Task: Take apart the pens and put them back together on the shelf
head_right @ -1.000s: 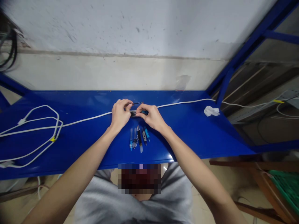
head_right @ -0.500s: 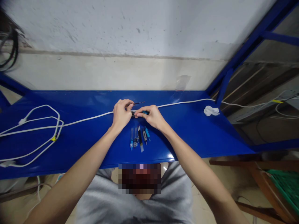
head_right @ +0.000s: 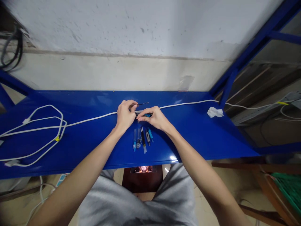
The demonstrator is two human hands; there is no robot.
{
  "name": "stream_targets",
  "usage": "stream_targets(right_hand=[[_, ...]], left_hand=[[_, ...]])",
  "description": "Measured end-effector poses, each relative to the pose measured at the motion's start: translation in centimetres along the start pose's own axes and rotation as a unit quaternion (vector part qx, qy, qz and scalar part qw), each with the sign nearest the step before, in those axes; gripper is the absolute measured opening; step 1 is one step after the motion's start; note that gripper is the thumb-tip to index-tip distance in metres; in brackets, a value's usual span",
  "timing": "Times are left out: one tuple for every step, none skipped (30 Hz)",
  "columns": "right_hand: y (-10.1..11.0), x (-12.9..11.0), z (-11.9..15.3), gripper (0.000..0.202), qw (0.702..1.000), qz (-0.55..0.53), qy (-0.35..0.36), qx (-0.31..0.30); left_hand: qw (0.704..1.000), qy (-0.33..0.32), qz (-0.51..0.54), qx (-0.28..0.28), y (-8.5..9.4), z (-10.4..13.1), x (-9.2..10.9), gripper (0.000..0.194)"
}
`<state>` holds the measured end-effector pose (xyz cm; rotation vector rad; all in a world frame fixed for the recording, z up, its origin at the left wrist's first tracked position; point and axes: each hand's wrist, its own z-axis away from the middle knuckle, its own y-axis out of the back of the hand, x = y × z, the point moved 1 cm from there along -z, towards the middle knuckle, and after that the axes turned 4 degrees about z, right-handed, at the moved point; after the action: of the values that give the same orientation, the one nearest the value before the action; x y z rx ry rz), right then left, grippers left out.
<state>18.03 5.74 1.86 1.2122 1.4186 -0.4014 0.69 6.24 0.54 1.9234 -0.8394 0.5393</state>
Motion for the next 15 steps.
stream_targets(right_hand=[[0.04,-0.08,0.01,0.018,1.000,0.001,-0.005,-0.008],[0.07,-0.16,0.03,0.020,1.000,0.002,-0.010,-0.015],[0.10,-0.24,0.05,0.022,1.000,0.004,-0.015,-0.022],[0.12,-0.31,0.07,0.023,0.999,0.007,-0.019,-0.027],[0.15,-0.38,0.10,0.024,0.999,0.011,-0.022,-0.031],[0.17,-0.45,0.13,0.024,0.999,0.015,-0.023,-0.036],[0.19,-0.52,0.16,0.024,0.999,0.021,-0.024,-0.044],[0.20,-0.58,0.19,0.022,0.998,0.025,-0.023,-0.054],[0.21,-0.63,0.21,0.021,0.997,0.027,-0.023,-0.066],[0.22,-0.67,0.24,0.019,0.996,0.027,-0.024,-0.080],[0.23,-0.70,0.26,0.017,0.995,0.025,-0.024,-0.094],[0.24,-0.72,0.27,0.016,0.994,0.024,-0.025,-0.107],[0.26,-0.74,0.28,0.016,0.993,0.023,-0.025,-0.117],[0.29,-0.77,0.29,0.016,0.992,0.026,-0.024,-0.125],[0.33,-0.81,0.30,0.016,0.991,0.031,-0.022,-0.132]], left_hand=[[1.000,0.000,0.000,0.000,0.00,0.00,0.00,0.018],[1.000,0.001,0.000,0.001,0.00,0.00,0.02,0.018],[1.000,0.002,-0.001,0.000,0.00,0.00,0.04,0.018],[1.000,0.003,-0.003,-0.001,0.01,-0.01,0.07,0.018],[1.000,0.003,-0.004,-0.002,0.03,-0.02,0.10,0.018],[1.000,0.004,-0.005,-0.003,0.05,-0.02,0.12,0.018],[1.000,0.004,-0.006,-0.004,0.07,-0.03,0.14,0.018],[1.000,0.004,-0.007,-0.004,0.09,-0.03,0.15,0.019],[1.000,0.005,-0.007,-0.004,0.10,-0.02,0.15,0.019],[1.000,0.006,-0.008,-0.004,0.12,-0.02,0.14,0.019],[1.000,0.007,-0.010,-0.005,0.12,-0.01,0.12,0.019],[1.000,0.009,-0.013,-0.005,0.12,0.00,0.09,0.019],[1.000,0.010,-0.015,-0.005,0.12,0.00,0.06,0.019],[1.000,0.012,-0.017,-0.005,0.10,0.00,0.02,0.018],[1.000,0.013,-0.017,-0.004,0.09,0.00,-0.02,0.018]])
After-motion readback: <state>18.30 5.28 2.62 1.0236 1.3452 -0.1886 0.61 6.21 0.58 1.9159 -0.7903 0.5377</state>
